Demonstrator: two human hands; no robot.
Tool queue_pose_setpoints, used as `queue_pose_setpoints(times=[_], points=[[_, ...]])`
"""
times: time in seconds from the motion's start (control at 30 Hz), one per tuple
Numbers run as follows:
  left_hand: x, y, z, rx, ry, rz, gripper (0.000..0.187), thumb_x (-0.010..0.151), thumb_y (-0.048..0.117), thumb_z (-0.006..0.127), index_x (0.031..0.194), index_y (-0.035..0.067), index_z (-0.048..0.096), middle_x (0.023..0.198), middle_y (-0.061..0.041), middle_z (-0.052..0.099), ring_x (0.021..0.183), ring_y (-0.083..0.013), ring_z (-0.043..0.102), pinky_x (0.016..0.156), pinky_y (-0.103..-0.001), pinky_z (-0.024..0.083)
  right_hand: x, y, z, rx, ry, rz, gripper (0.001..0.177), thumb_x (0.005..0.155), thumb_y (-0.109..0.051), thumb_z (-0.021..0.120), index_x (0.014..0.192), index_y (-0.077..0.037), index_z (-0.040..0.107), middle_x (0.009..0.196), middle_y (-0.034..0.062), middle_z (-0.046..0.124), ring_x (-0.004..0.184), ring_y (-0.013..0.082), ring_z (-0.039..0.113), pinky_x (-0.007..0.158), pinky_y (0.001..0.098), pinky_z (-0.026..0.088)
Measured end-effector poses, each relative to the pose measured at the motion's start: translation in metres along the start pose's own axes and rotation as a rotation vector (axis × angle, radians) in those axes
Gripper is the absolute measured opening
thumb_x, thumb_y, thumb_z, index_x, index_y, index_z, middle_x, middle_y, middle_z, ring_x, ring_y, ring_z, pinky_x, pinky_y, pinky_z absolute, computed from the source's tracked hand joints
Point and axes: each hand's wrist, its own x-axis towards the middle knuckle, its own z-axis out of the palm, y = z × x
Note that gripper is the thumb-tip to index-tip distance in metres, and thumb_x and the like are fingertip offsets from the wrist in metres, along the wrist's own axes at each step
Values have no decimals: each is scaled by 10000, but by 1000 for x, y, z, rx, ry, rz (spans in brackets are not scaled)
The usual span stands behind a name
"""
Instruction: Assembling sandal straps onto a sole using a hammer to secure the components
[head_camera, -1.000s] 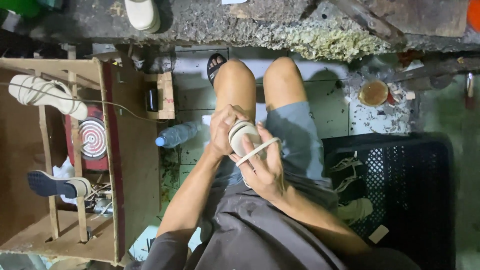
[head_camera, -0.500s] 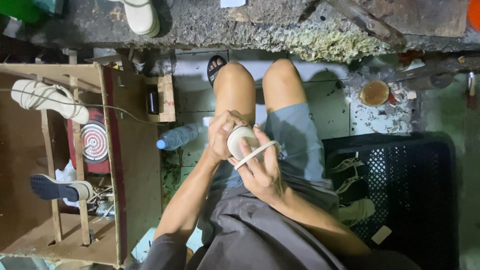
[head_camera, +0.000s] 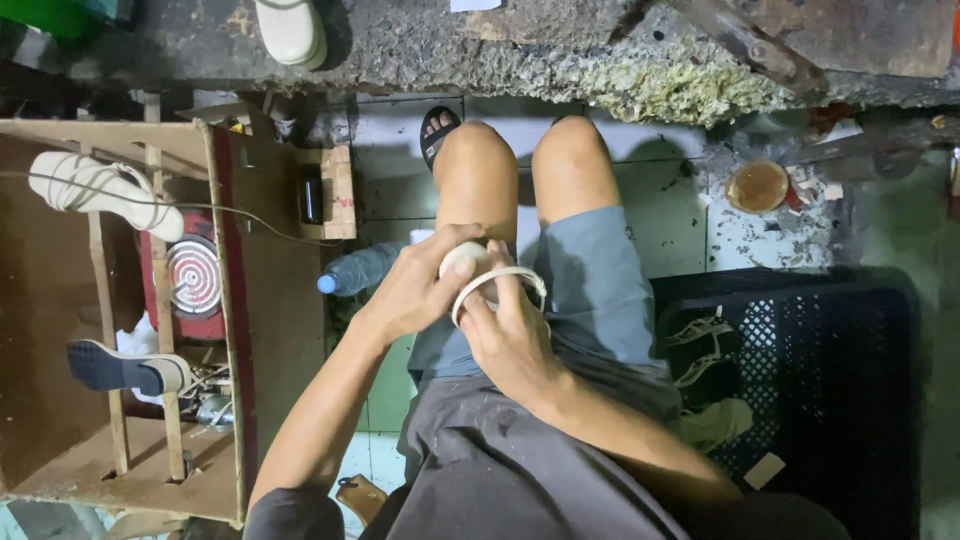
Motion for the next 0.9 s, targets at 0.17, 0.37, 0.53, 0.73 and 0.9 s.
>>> queue_pose_setpoints(times=[0.17,0.37,0.53,0.73,0.9], points=[[-14,-39,8,-3,98,-11,356,1053,278,399,1203,74,649,965,-240,689,891,-472,684,739,-541,553,5,4,-39,326,-172,59,278,920,-85,646,1180,9,669,1268,285,591,1123,400,656,934,426,562],[-27,-61,-5,-93,691,-96,456,1080,260,312,984,36,697,943,-180,720,1036,-321,656,1047,-436,407,-33,67,-58,567,-68,696,201,982,-131,572,1136,-27,648,1095,176,686,1008,323,692,846,414,581],[-16,-57,16,-246,1080,-60,423,1057,403,410,948,51,617,920,-138,683,990,-197,633,1019,-322,438,-30,72,-38,1018,13,1112,456,1018,-229,530,1382,45,547,1268,284,633,1082,330,663,862,506,612],[-12,-56,53,-83,1301,-74,353,1058,277,435,987,-26,601,933,-178,625,943,-247,615,945,-405,498,-18,67,-13,925,218,1011,531,889,-4,726,1388,42,551,1242,235,660,1077,245,661,949,400,568],[-18,-48,56,54,1338,-38,255,981,175,497,993,-67,575,915,-211,601,940,-312,600,925,-439,454,-13,67,-7,806,324,1003,329,947,-40,693,1264,39,656,1119,187,723,991,152,655,877,338,597]])
